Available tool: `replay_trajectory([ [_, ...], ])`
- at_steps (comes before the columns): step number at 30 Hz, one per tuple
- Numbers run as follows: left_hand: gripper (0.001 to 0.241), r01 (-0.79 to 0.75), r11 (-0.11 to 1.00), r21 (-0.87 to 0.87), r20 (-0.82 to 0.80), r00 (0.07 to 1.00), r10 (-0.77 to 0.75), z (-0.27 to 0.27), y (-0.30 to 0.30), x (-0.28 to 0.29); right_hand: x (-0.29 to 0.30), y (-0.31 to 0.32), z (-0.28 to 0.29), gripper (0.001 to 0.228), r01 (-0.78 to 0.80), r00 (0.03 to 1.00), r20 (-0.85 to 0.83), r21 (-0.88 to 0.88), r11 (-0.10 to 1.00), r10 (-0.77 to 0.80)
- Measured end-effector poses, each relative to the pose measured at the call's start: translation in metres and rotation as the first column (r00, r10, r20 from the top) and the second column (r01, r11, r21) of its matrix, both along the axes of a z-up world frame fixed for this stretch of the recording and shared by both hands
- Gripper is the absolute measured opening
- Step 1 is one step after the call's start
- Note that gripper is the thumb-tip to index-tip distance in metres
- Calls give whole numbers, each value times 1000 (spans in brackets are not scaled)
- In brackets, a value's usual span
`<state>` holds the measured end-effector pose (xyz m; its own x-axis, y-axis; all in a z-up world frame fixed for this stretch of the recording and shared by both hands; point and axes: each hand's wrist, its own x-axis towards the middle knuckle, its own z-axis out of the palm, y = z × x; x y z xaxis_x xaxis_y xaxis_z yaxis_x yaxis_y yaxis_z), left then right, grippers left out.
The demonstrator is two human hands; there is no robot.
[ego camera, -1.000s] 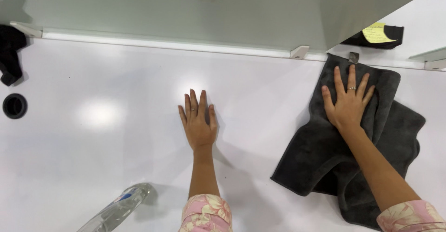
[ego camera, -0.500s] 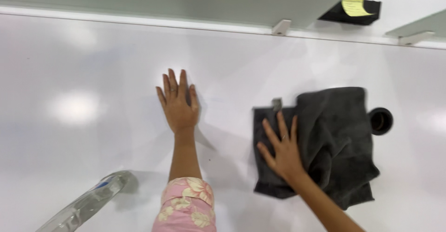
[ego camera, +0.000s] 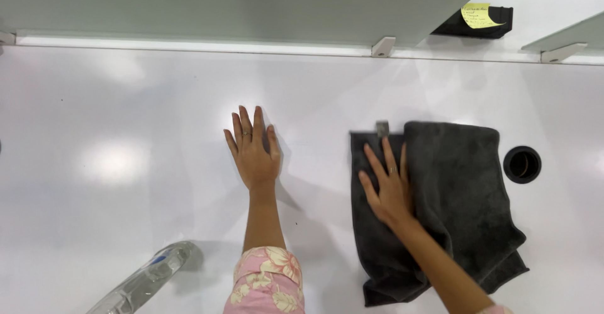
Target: The person cleans a white desk by using a spray bottle and a grey cloth, wipes the surface, and attaches a yellow sticky note to a divider.
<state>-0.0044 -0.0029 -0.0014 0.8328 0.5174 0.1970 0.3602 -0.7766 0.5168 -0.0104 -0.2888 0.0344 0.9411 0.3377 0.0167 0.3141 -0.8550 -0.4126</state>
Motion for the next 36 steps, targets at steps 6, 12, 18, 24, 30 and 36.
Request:
replay_trajectory([
  [6, 47, -1, 1000, 5, -2, 1000, 1, 0, -1, 0, 90, 23, 6, 60, -6, 984, 175, -157, 988, 34],
  [12, 48, 0, 1000, 17, -4, 1000, 0, 2, 0, 1, 134, 36, 10, 60, -6, 980, 198, -139, 990, 33],
  [18, 48, 1, 1000, 20, -44, 999, 0, -3, 1, 1, 144, 29, 10, 60, -35, 979, 194, -121, 992, 58],
  [24, 49, 29, 998, 50, 0, 1000, -29, -8, 3, 1, 159, -11, 9, 61, -32, 976, 213, -69, 997, 46],
  [30, 49, 30, 998, -47, -20, 999, -31, -6, 1, -1, 178, -83, 15, 65, 90, 973, 221, -112, 990, -63],
  [36, 48, 17, 996, 92, 7, 1000, -18, -11, 3, 3, 178, -100, 13, 68, 195, 971, 169, -155, 968, -169],
])
